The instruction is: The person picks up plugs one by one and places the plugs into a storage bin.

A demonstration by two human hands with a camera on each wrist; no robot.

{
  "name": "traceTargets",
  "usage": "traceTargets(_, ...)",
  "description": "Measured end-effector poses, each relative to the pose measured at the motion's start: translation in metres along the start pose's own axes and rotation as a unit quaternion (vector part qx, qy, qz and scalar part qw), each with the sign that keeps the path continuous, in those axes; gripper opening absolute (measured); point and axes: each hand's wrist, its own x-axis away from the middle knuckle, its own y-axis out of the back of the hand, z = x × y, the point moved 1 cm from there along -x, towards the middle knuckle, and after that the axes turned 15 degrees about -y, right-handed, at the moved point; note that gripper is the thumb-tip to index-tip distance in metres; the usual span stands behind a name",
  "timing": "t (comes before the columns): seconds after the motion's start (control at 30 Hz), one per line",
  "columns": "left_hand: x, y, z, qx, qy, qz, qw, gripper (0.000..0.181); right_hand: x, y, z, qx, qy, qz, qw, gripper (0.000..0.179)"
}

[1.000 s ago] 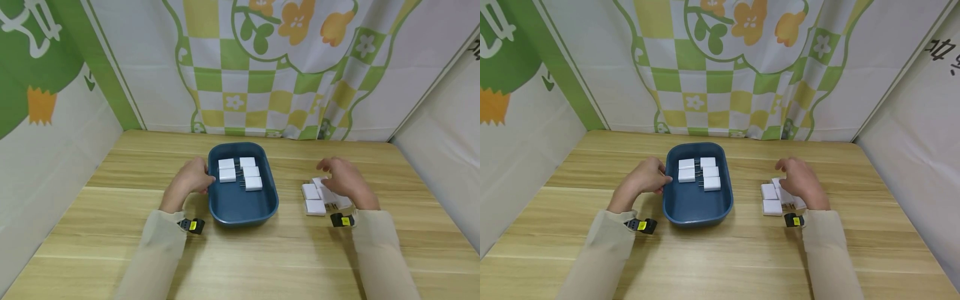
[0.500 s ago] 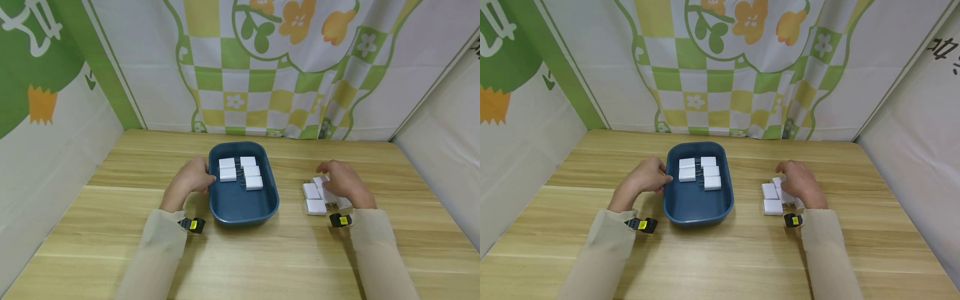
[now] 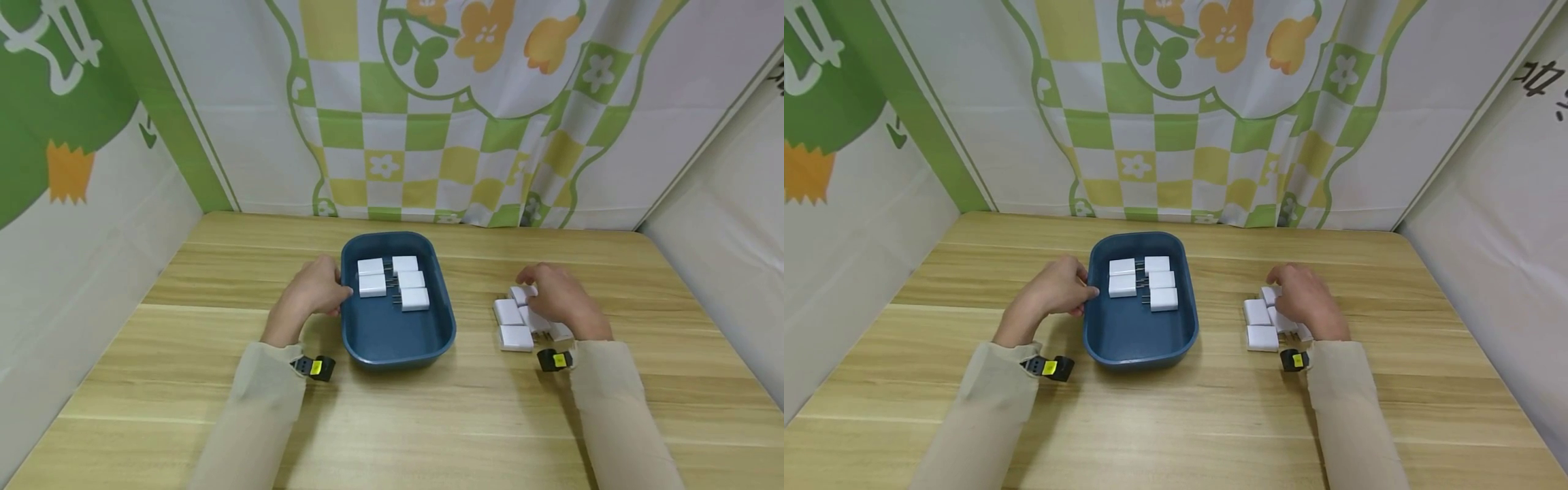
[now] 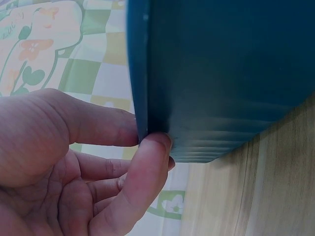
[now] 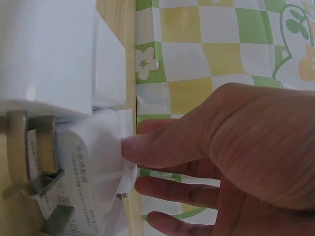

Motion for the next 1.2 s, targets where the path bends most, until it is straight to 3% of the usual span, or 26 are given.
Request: traceTargets(1.2,0.000,0.000,0.001,0.001,0.011,0.003,0.9999,0.019,-0.011,-0.014,0.004,-0.013,-0.039,0.019,0.9990,0.046)
